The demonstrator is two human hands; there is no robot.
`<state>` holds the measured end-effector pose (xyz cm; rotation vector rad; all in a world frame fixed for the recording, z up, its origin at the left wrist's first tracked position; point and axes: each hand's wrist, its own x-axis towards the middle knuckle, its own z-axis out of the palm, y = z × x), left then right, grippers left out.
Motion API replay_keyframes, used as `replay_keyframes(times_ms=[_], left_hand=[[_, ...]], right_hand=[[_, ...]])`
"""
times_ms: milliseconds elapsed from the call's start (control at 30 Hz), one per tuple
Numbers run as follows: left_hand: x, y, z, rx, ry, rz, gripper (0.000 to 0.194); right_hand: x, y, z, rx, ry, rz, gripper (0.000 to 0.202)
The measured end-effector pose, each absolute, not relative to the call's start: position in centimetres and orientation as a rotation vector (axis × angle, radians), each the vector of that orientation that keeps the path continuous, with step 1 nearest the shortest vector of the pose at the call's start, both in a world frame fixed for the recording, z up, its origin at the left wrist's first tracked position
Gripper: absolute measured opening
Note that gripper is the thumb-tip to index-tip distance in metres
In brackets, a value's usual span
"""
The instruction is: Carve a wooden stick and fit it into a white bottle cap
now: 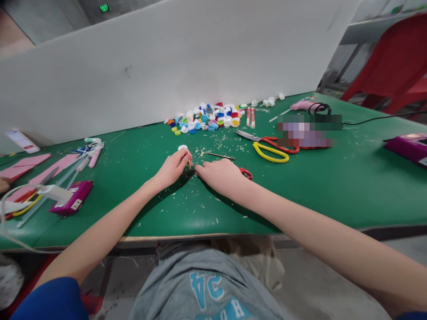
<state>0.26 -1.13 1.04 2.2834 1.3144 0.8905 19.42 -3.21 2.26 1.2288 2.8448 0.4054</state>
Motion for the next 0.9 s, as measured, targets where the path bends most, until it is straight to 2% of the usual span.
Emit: replay_keyframes(times_ms=[900], left_hand=[[0.2,-1.15,0.96,2.359,1.338,0.883,0.028]], right_hand=[[19.27,-3.89,2.59,1.21,2.82,0.456,0.029]])
